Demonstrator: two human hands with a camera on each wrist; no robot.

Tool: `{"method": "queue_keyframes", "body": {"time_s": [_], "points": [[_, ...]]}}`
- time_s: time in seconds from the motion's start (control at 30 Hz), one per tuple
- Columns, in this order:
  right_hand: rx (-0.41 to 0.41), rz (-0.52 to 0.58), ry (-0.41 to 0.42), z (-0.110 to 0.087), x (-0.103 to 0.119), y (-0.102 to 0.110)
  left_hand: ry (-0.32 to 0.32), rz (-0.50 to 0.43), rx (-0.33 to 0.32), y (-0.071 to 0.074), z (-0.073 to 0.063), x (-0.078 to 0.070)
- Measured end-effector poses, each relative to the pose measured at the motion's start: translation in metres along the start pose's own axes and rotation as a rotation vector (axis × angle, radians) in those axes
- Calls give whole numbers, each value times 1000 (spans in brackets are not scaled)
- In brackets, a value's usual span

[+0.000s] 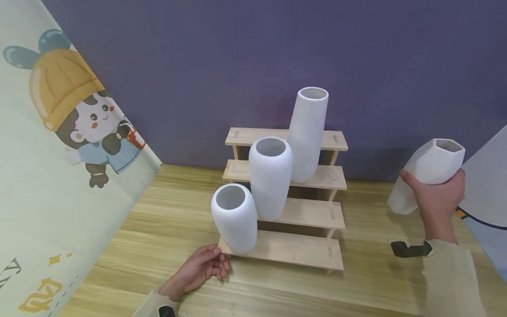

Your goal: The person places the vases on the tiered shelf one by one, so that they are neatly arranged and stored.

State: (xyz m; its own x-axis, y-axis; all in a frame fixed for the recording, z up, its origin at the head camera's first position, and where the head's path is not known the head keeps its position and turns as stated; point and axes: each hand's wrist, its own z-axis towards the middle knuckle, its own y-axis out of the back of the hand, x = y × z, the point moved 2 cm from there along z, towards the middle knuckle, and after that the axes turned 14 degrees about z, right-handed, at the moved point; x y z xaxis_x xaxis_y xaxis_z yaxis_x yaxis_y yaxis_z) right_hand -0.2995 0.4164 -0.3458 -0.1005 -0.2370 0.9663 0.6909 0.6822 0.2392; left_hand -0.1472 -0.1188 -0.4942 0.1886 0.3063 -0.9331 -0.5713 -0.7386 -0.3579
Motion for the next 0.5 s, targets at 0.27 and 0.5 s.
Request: {"method": "queue_keyframes", "body": {"time_s": [0.27,0.5], "points": [[17,12,44,-10,19,-5,4,4,-2,0,0,-1],[41,23,72,-16,30,-8,2,2,4,1,0,-1]]}}
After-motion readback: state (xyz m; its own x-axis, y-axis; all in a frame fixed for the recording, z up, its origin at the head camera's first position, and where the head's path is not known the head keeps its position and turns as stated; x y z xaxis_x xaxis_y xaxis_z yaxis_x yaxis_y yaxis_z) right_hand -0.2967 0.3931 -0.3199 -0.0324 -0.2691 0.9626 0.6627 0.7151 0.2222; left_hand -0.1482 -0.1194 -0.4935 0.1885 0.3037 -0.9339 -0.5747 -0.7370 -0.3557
